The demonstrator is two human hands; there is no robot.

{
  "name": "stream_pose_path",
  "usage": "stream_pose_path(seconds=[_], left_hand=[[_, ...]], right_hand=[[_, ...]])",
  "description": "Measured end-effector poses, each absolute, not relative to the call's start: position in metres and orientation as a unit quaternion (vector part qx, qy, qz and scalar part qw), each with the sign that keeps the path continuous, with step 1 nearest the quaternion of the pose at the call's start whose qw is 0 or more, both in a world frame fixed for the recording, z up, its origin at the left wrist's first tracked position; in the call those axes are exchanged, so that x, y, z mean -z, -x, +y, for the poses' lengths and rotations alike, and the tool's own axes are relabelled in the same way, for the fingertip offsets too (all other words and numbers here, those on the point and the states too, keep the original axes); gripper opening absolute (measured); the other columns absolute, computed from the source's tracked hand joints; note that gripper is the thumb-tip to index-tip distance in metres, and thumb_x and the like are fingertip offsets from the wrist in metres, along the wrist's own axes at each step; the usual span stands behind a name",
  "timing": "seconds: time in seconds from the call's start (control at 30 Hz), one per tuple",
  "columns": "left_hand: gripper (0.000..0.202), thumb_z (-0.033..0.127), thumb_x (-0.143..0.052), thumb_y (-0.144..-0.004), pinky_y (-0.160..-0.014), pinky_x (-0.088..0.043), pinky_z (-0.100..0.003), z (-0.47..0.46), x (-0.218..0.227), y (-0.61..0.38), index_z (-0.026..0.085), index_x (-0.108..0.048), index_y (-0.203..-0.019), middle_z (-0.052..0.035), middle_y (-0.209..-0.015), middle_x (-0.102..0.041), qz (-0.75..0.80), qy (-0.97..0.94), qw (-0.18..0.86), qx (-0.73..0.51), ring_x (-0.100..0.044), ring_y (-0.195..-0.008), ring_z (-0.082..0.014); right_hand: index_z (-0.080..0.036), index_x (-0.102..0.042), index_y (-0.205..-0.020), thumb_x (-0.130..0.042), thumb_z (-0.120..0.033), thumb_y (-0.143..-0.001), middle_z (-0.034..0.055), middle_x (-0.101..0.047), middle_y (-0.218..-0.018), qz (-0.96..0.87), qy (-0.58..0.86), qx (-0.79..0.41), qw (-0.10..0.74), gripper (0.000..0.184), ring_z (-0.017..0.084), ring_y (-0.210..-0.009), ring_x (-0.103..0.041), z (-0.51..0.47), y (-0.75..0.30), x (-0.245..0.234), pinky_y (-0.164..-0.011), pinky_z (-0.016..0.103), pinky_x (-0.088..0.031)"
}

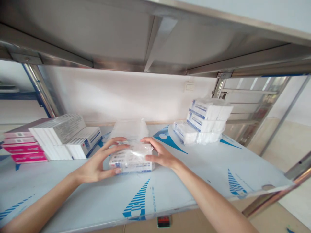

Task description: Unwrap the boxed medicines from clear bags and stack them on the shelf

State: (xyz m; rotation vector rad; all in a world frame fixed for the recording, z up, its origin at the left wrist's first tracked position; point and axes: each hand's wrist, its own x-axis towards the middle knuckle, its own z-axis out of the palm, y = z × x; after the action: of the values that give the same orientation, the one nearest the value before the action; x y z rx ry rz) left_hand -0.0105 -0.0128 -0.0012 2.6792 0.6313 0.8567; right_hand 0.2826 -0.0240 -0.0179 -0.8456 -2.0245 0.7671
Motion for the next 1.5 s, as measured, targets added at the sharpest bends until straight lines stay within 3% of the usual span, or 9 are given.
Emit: stream_pose_path(seconds=[0.17, 0.3, 0.47, 0.67, 1.03, 1.13, 1.3, 1.43, 1.5], left_hand=[[0.027, 0.021, -0.051, -0.097, -0.108, -0.039, -0.044, -0.02, 0.002, -0.003, 0.022, -0.058, -0.123, -0.0093, -0.121, -0.062, 0.174, -0.917, 0.085, -0.348, -0.049, -0.125, -0.0256], [0.012, 0.021, -0.054, -0.094, -0.099, -0.043, -0.042, -0.021, 0.001, -0.004, 0.019, -0.057, -0.106, -0.0086, -0.109, -0.062, 0.2, -0.904, 0.093, -0.367, -0.053, -0.111, -0.0243], [0.033, 0.027, -0.053, -0.095, -0.101, -0.04, -0.047, -0.024, 0.0, 0.0, 0.022, -0.054, -0.127, -0.0104, -0.117, -0.053, 0.24, -0.908, 0.103, -0.329, -0.05, -0.112, -0.0257], [0.015, 0.019, -0.063, -0.084, -0.097, -0.043, -0.04, -0.026, -0.004, 0.0, 0.019, -0.056, -0.098, -0.0078, -0.11, -0.052, 0.226, -0.883, 0.168, -0.376, -0.051, -0.107, -0.0234], [0.02, 0.011, -0.06, -0.08, -0.088, -0.039, -0.034, -0.012, -0.009, 0.001, 0.022, -0.042, -0.082, -0.0028, -0.087, -0.059, 0.178, -0.736, 0.423, -0.498, -0.052, -0.103, -0.0204], [0.016, 0.017, -0.057, -0.077, -0.074, -0.04, -0.03, -0.014, -0.014, 0.005, 0.021, -0.048, -0.089, -0.001, -0.082, -0.053, 0.156, -0.741, 0.456, -0.467, -0.051, -0.085, -0.0179], [0.01, 0.029, -0.061, -0.083, -0.077, -0.045, -0.036, -0.027, -0.034, 0.008, 0.02, -0.063, -0.085, -0.0048, -0.082, -0.056, 0.186, -0.861, 0.289, -0.375, -0.052, -0.082, -0.0201], [0.062, 0.073, -0.04, -0.088, -0.09, -0.049, -0.049, -0.031, -0.047, 0.015, 0.022, -0.048, -0.055, -0.01, -0.082, -0.067, 0.15, -0.865, 0.335, -0.341, -0.061, -0.09, -0.0274], [0.068, 0.074, -0.027, -0.092, -0.094, -0.049, -0.05, -0.03, -0.048, 0.018, 0.023, -0.049, -0.052, -0.008, -0.066, -0.065, 0.15, -0.886, 0.321, -0.301, -0.063, -0.082, -0.0261]], right_hand=[[-0.026, -0.058, -0.124, -0.065, -0.045, -0.087, 0.0083, -0.062, -0.123, -0.791, 0.366, -0.269, 0.41, 0.042, 0.027, -0.115, -0.057, -0.023, -0.278, 0.015, -0.099, 0.044, -0.044], [-0.027, -0.059, -0.126, -0.061, -0.038, -0.088, 0.0083, -0.063, -0.126, -0.811, 0.333, -0.258, 0.405, 0.039, 0.027, -0.118, -0.057, -0.022, -0.276, 0.013, -0.104, 0.047, -0.043], [-0.031, -0.061, -0.131, -0.056, -0.036, -0.093, 0.008, -0.05, -0.143, -0.867, 0.283, -0.181, 0.368, 0.039, 0.027, -0.134, -0.045, -0.027, -0.27, -0.002, -0.112, 0.052, -0.035], [-0.022, -0.068, -0.088, -0.064, -0.025, -0.087, 0.0086, -0.068, -0.116, -0.908, 0.253, -0.142, 0.302, 0.005, 0.025, -0.117, -0.057, -0.029, -0.258, -0.033, -0.102, 0.046, -0.042], [-0.023, -0.047, -0.072, -0.079, -0.031, -0.074, 0.0089, -0.068, -0.12, -0.82, 0.258, -0.33, 0.39, 0.033, 0.027, -0.115, -0.06, -0.024, -0.262, -0.029, -0.098, 0.044, -0.041], [-0.023, -0.043, -0.067, -0.08, -0.028, -0.072, 0.0071, -0.072, -0.104, -0.809, 0.239, -0.356, 0.403, 0.037, 0.027, -0.116, -0.059, -0.028, -0.259, -0.035, -0.096, 0.043, -0.043], [-0.024, -0.047, -0.068, -0.075, -0.032, -0.079, 0.002, -0.068, -0.071, -0.764, 0.202, -0.396, 0.468, 0.031, 0.025, -0.099, -0.065, -0.037, -0.26, -0.047, -0.085, 0.04, -0.048], [-0.026, -0.044, -0.075, -0.06, -0.04, -0.089, -0.0048, -0.055, -0.053, -0.753, 0.178, -0.436, 0.459, 0.025, 0.021, -0.063, -0.063, -0.048, -0.265, -0.059, -0.073, 0.04, -0.05], [-0.025, -0.048, -0.078, -0.046, -0.042, -0.094, -0.0037, -0.054, -0.056, -0.815, 0.208, -0.353, 0.411, 0.023, 0.019, -0.057, -0.059, -0.056, -0.265, -0.062, -0.071, 0.039, -0.049]])
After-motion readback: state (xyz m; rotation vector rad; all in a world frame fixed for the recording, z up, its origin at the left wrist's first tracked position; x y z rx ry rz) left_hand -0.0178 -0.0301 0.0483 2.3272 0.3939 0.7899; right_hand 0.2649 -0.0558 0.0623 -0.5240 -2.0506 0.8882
